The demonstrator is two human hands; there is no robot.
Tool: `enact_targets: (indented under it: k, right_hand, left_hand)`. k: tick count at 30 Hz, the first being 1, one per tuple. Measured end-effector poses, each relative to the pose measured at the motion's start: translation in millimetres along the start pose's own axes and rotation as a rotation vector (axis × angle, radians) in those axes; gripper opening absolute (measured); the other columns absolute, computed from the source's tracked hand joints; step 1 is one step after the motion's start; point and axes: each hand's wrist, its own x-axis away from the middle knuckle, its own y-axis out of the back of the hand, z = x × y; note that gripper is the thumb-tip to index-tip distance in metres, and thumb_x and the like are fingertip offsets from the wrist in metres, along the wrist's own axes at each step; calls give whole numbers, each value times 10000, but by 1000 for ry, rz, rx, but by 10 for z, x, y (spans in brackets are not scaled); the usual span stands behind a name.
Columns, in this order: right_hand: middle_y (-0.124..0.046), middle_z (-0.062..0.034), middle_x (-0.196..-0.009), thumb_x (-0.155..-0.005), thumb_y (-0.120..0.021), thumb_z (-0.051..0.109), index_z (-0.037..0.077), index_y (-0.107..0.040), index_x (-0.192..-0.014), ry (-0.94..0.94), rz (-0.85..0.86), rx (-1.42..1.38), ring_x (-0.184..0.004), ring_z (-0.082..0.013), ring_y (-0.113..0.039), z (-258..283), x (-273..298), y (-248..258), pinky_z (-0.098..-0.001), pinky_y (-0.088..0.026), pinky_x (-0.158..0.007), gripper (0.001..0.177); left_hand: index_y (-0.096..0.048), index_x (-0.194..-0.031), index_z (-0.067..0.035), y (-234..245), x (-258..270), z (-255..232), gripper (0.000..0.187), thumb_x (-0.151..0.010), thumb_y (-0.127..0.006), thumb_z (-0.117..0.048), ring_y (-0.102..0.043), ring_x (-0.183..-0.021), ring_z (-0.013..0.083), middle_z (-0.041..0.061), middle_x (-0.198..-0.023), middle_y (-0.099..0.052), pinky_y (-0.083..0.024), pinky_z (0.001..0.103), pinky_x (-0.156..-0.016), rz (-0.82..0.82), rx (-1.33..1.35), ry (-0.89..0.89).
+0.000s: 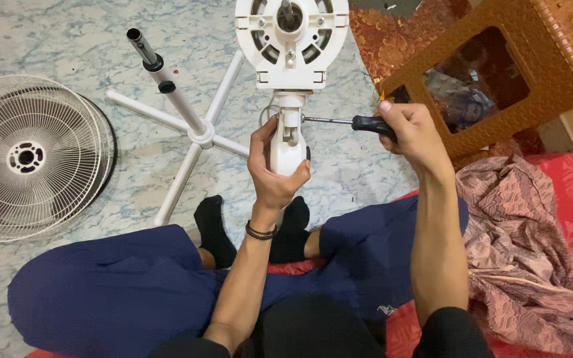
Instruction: The person attaches the motor housing to the fan stand and secures it with a screwdriver. They then route the power cord through the stand and tighten a second screw to complete the assembly.
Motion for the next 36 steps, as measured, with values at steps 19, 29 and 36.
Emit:
enact_targets:
  k: [19, 29, 36]
  right_hand:
    - [-560, -14, -614, -1129, -637, 371, 26, -678, -816, 4, -20, 142, -533, -70, -426, 6, -60, -27, -239, -305, -477, 467]
    - [-625, 36, -845, -897, -777, 97, 37, -713, -1082, 221, -110, 252, -716, -23, -539, 336, 179, -137, -203, -411, -601, 205]
    - [-640, -21, -706, -1029, -658, 191, 5, -719, -943, 30, -76, 149, -548, -65, -465, 17, 33, 14, -250, -352, -484, 213]
  left_hand:
    - [-459, -1462, 34, 12, 3, -20, 814, -730, -791, -93, -638, -1128, 199, 141, -1256, -631, -544, 340, -1011, 7, -19, -18]
    - [-458, -1465, 31, -17, 2, -5, 815, -732, -788, -108, -645, -1141, 207, 147, -1266, -629, -544, 341, -1019, 17, -41, -21]
    - [-454, -1466, 38, -54, 6, 2, 804, -750, -791, -102, -633, -1195, 212, 148, -1311, -612, -534, 347, -1055, 21, 7, -48]
